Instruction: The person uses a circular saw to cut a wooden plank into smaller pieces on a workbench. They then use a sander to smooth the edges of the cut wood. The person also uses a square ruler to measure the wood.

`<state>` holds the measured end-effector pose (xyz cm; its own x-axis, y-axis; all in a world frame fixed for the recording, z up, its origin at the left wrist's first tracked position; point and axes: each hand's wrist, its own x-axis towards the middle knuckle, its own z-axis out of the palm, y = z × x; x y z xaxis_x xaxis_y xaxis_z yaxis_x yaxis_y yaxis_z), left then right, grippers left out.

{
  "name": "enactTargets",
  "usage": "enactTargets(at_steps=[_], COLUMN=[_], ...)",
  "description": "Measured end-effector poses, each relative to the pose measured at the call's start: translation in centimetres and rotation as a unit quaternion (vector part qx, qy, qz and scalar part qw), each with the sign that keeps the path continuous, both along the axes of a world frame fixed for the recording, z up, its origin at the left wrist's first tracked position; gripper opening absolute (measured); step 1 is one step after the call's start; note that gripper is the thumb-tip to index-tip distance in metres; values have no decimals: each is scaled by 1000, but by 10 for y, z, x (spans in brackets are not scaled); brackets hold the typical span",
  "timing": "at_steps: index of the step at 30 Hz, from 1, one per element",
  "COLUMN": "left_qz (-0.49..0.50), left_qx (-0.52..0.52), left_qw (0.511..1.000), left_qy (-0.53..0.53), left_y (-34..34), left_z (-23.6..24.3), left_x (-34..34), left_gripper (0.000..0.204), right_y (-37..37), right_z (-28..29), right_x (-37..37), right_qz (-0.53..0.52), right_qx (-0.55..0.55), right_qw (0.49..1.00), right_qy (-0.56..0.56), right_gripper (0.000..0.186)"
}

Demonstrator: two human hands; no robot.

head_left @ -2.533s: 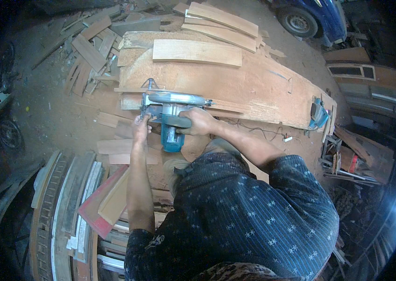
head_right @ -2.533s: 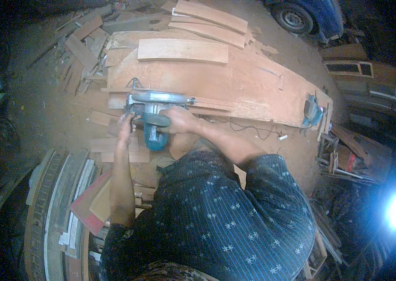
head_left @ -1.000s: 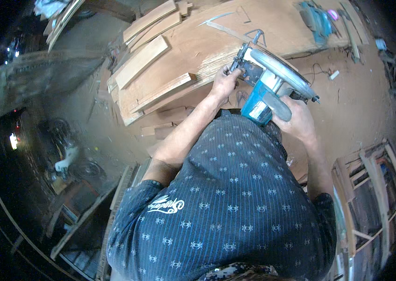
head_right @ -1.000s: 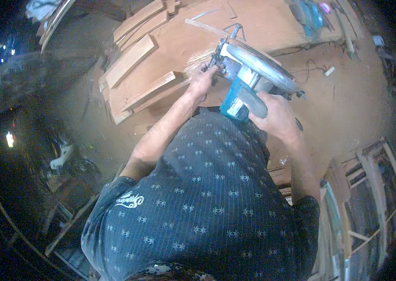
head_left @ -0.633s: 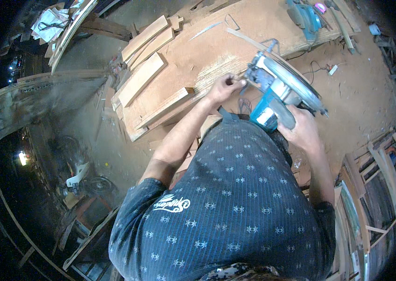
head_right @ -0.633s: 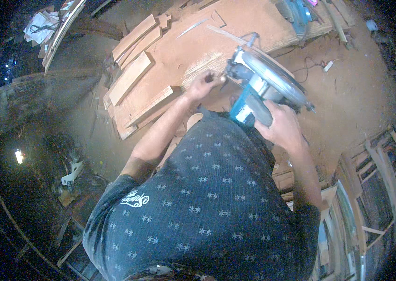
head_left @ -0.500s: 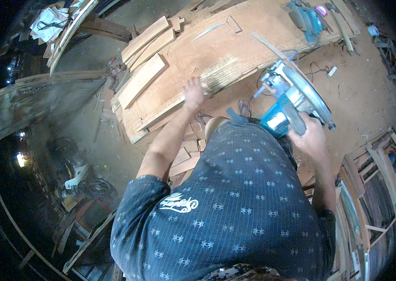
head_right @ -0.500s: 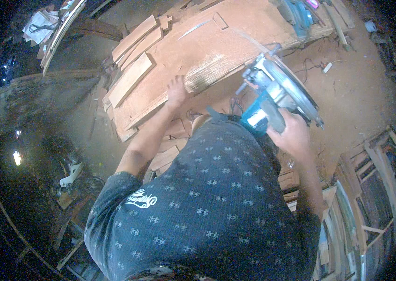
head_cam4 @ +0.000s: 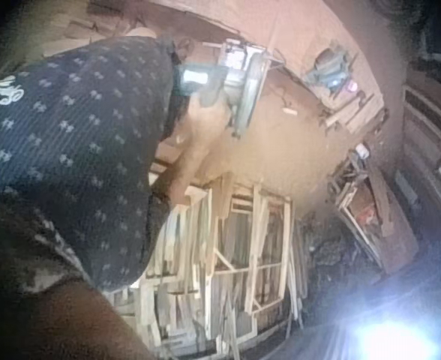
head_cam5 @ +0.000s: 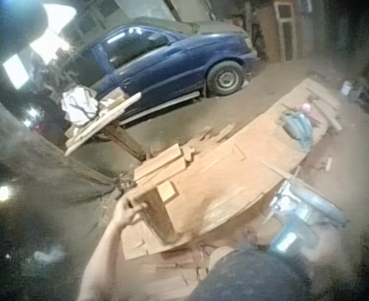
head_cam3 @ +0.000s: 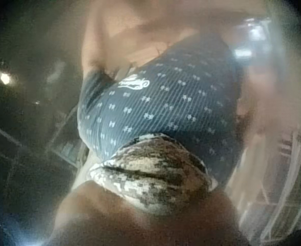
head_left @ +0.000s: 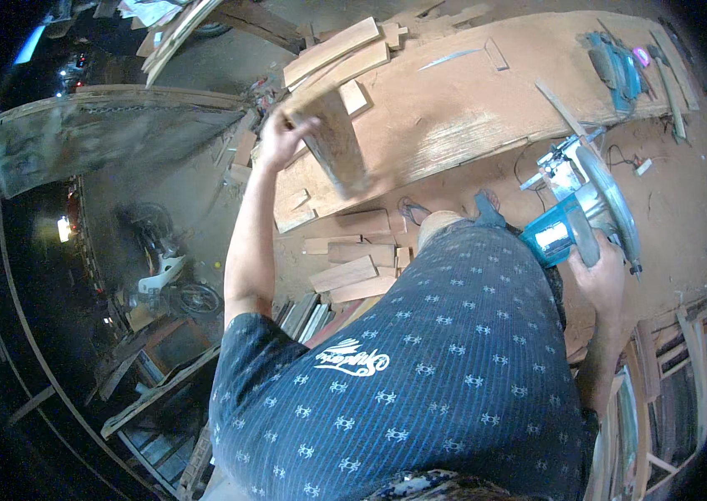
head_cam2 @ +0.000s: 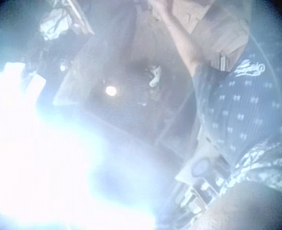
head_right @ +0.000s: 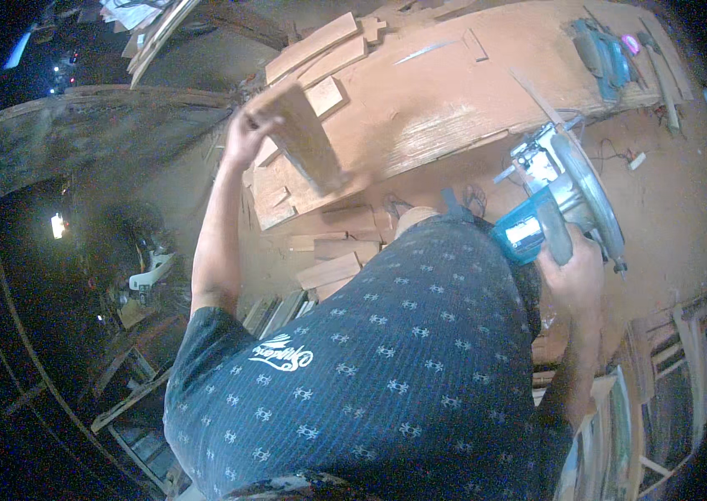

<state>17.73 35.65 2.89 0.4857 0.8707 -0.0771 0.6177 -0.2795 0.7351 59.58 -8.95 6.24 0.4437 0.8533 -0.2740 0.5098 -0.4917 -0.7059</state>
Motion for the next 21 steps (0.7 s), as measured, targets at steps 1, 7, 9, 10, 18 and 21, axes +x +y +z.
enactTargets(at_steps=[1,7,9,10,18,21], left_qz=[27,260,282,278,205,109], left_qx=[-21,-82,-95,-90,-49,-20], left_qw=[995,921,902,898,938,978], left_qy=[-91,-277,-314,-329,-276,-174], left_y=[0,-20,-31,-37,-106,-96], left_z=[23,39,33,28,-45,-48], left_x=[4,-4,9,13,22,-19], left_gripper=[49,39,39,40,60,71], right_y=[2,19,20,18,13,19], right_z=[-6,-10,-8,-8,-12,2], right_x=[2,-3,-2,-2,1,-1], right_qz=[3,31,38,36,46,53], right_qx=[10,33,37,51,55,23], right_qw=[1000,999,998,998,997,997], right_qy=[2,-20,-13,-26,-39,-50], right_gripper=[28,30,29,30,32,33])
